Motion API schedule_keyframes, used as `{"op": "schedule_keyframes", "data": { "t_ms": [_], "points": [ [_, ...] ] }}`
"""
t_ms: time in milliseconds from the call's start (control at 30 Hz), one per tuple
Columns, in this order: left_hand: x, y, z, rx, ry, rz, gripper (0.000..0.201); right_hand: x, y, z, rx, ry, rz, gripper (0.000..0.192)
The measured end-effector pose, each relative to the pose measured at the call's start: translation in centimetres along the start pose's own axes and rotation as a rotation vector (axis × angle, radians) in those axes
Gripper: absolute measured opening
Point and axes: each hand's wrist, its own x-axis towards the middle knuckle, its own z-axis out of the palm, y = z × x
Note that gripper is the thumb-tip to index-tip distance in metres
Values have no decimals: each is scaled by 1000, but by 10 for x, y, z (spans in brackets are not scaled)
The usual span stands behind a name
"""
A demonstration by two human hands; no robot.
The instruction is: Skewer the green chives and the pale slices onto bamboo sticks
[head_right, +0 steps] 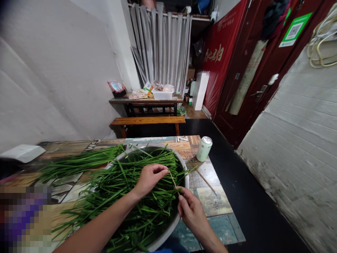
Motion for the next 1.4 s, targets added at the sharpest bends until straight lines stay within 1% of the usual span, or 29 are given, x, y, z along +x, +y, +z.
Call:
{"op": "schedule_keyframes", "data": {
  "t_ms": [67,133,500,700,800,867,933,1033,1100,1133,1167,1267,1300,1333,1400],
  "points": [
    [0,0,1,-6,5,-4,18,0,0,0,7,-42,6,42],
    [0,-1,1,-11,9,-7,18,0,0,0,11,-54,12,42],
    [-1,-3,2,-16,28,8,19,1,4,-2,29,-56,1,42],
    [-1,-2,3,46,18,36,17,1,4,0,52,-45,-5,43],
    [-2,0,2,89,0,68,15,0,-2,2,79,-45,24,46],
    [-5,1,4,116,-29,95,14,-1,-6,4,100,-54,56,49],
    [-10,3,9,136,-91,135,13,-2,-9,4,126,-56,77,53],
    [-18,9,15,158,-245,223,14,-2,-10,3,148,-35,62,55],
    [-19,14,13,184,-348,270,16,-2,-11,0,159,-20,44,52],
    [-18,15,10,207,-360,282,18,-2,-11,-1,167,-16,41,50],
    [-15,16,6,242,-335,288,19,-3,-12,-2,177,-11,41,47],
    [-6,14,-11,420,-182,299,20,-6,-16,-3,198,-6,55,39],
    [-3,11,-15,498,-170,312,18,-7,-17,-3,200,-8,61,38],
    [-2,8,-18,580,-197,331,15,-8,-18,-3,200,-15,67,38],
    [0,1,-20,733,-288,373,10,-11,-19,-3,195,-26,77,40]
  ]
}}
